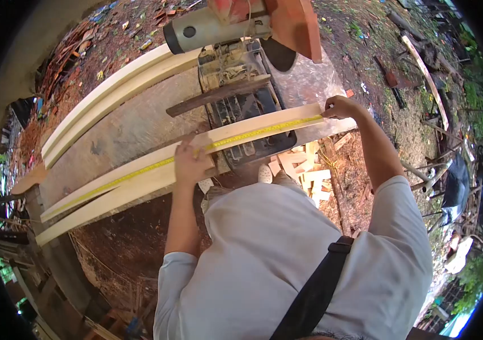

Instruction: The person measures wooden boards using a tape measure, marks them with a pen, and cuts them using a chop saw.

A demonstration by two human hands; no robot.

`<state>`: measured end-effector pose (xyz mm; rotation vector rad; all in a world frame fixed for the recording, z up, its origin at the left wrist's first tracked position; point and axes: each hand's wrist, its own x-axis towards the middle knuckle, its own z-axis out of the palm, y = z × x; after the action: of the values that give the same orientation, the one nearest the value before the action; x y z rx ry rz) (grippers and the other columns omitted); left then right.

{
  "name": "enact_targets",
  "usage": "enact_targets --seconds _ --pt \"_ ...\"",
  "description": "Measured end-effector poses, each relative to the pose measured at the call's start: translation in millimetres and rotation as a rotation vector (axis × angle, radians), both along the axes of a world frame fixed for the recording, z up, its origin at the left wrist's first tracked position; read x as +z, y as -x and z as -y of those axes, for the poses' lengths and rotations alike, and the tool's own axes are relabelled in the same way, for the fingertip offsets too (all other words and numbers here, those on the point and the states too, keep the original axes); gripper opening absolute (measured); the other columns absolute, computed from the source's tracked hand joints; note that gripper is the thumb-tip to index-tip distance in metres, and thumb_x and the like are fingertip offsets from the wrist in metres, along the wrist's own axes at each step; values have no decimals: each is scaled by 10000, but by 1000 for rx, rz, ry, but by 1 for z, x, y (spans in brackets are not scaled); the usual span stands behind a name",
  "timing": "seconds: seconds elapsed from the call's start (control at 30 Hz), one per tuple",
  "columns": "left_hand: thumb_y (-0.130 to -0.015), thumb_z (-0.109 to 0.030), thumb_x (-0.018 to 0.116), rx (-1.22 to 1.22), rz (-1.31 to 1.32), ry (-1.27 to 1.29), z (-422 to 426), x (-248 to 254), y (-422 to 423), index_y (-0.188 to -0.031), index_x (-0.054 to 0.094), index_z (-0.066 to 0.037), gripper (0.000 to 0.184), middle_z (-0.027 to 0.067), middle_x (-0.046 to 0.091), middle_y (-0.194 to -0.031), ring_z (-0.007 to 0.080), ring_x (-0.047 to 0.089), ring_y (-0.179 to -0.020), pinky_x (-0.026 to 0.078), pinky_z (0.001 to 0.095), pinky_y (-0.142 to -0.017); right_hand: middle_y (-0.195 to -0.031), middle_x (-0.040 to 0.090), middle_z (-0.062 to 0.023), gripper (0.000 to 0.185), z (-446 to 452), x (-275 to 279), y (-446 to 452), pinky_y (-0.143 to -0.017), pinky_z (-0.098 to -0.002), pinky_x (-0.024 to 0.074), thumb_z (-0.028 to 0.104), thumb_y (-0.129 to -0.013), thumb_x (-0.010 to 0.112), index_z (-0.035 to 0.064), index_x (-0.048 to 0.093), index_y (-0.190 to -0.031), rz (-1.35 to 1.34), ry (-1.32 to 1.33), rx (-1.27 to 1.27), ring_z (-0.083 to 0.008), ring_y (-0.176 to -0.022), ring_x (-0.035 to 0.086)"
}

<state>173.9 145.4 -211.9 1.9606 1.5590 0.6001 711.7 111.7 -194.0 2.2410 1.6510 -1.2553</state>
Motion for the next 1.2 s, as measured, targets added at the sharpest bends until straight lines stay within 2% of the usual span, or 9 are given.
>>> enact_targets --seconds 0.07,0.27,0.7,0.87,0.9,0.93,1.0,1.1,1.2 --pt "-866 -231 648 -188 -168 -259 20 -13 -30 -989 682 50 309 190 517 -1389 388 488 -1280 369 503 -1095 -702 648 -35 326 -4 0 -4 -554 -294 466 318 -801 783 39 682 -934 -14 -3 4 -130 -613 590" --pt "-806 -229 679 -240 -189 -121 58 -7 -73 -807 692 69 299 90 291 -1595 352 289 -1453 229 617 -1144 -732 653 -40 349 -10 -13 -12 -578 -298 476 337 -816 767 41 682 -980 -84 27 0 -131 -647 593" --pt "-839 -318 680 -331 -316 -29 66 -8 -73 -827 723 11 333 113 192 -1632 385 208 -1479 173 642 -1153 -887 694 -109 501 -18 -16 -6 -743 -361 505 492 -882 660 19 696 -1041 24 44 59 -209 -790 631" --pt "-886 -389 631 -330 -336 0 64 -4 -74 -846 746 3 410 106 174 -1637 378 192 -1485 155 648 -1155 -939 658 -123 463 33 -10 -21 -837 -360 467 403 -1016 452 -8 633 -1130 -18 -807 -658 -228 -878 603" --pt "-898 -404 613 -328 -332 15 64 -5 -74 -852 753 -1 429 106 179 -1636 379 193 -1484 149 648 -1156 -947 649 -116 451 52 -20 -19 -825 -338 455 375 -1032 422 -13 649 -1076 213 -1233 -309 -210 -852 589" --pt "-910 -418 594 -322 -323 31 64 -6 -74 -858 761 -6 448 106 184 -1634 379 195 -1483 142 648 -1157 -918 640 -110 443 62 19 20 -776 -325 449 354 -1028 423 -16 662 -1060 -243 -1037 -703 -202 -839 581" --pt "-923 -426 574 -321 -369 73 61 5 -77 -873 769 -12 460 108 206 -1628 381 207 -1478 138 645 -1159 -864 617 -70 374 100 -8 15 -733 -310 437 294 -1005 471 -6 680 -1081 16 -828 -392 -153 -795 549" --pt "-933 -417 564 -325 -361 73 64 1 -79 -875 769 -12 458 120 243 -1613 387 241 -1463 145 637 -1161 -839 620 -45 197 116 -15 98 -732 -295 463 136 -955 529 21 653 -1055 -563 -670 -471 -130 -778 552" --pt "-941 -406 563 -307 -352 -17 60 0 -81 -873 758 11 465 124 301 -1587 404 314 -1428 193 653 -1138 -926 684 -132 161 90 -26 153 -773 -335 509 92 -869 642 -1 662 -999 -530 -770 -28 -205 -846 652"
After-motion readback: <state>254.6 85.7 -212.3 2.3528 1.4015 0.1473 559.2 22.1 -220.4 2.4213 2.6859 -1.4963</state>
